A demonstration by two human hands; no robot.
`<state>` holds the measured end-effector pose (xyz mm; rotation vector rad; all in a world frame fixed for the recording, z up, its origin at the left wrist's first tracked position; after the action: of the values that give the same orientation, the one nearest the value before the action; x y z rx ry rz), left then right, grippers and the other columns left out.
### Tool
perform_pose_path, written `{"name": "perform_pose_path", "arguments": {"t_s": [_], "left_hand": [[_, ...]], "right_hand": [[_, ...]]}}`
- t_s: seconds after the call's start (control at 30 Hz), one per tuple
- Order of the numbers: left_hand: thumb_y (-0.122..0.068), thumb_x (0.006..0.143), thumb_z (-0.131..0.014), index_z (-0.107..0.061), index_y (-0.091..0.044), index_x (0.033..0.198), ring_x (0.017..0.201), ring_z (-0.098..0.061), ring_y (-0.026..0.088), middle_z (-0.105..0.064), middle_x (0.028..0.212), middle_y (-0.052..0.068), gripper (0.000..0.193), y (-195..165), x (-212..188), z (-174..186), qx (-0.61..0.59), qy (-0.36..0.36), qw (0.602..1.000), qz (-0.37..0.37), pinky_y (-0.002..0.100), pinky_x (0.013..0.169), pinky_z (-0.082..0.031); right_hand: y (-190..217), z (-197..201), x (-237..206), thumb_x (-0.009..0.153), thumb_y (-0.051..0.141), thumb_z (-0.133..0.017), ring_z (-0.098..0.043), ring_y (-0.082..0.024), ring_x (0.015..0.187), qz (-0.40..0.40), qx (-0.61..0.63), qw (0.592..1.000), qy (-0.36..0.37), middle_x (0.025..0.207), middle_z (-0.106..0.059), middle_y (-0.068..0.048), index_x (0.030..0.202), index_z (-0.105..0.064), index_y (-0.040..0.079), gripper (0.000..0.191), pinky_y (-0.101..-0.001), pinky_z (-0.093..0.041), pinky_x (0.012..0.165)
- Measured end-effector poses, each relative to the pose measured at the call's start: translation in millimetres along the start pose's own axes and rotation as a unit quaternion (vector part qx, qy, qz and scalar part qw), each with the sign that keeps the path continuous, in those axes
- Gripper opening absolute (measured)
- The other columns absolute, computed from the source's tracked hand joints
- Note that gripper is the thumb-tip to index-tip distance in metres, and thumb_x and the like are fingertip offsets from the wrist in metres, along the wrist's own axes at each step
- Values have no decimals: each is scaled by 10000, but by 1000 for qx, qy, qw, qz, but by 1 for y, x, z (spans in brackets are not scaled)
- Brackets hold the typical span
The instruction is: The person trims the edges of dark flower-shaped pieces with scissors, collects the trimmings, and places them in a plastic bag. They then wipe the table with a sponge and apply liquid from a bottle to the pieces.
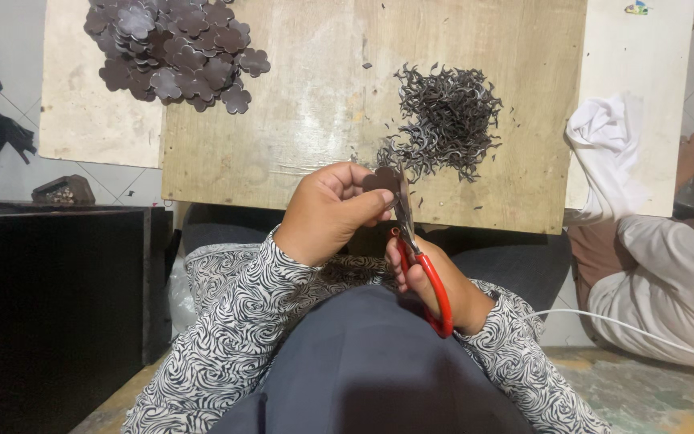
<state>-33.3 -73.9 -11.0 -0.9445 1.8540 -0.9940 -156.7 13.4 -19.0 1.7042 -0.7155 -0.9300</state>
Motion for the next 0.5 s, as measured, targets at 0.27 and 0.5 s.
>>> {"name": "perform_pose_path", "arguments": {"t_s": [0.27,0.5], "left_hand": [[-81,925,-722,-663,33,1040,781,-700,81,-740,901,60,172,2,1,-1,-1,-4,1000,-1,218,695,-580],[-85,921,-728,-672,35,1042,767,-702,90,-740,884,66,179,3,2,0,8,-10,1000,-3,227,684,-576]], "right_hand": [[-3,3,2,896,791,-540,-440,-68,742,-1,-26,1000,-10,843,-465,24,1020,-497,77,725,-216,-452,667],[-7,3,0,934,744,-554,-373,-72,735,-2,23,1000,-21,835,-425,24,990,-481,76,675,-221,-368,639]]}}
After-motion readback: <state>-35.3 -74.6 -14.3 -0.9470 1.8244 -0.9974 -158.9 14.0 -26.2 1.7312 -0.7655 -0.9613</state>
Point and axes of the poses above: each hand's wrist, its own x-axis towards the middle knuckle, its own z-axis out of the back of the hand, y = z × x, the point moved 9 cm from there along x, towards the middle knuckle
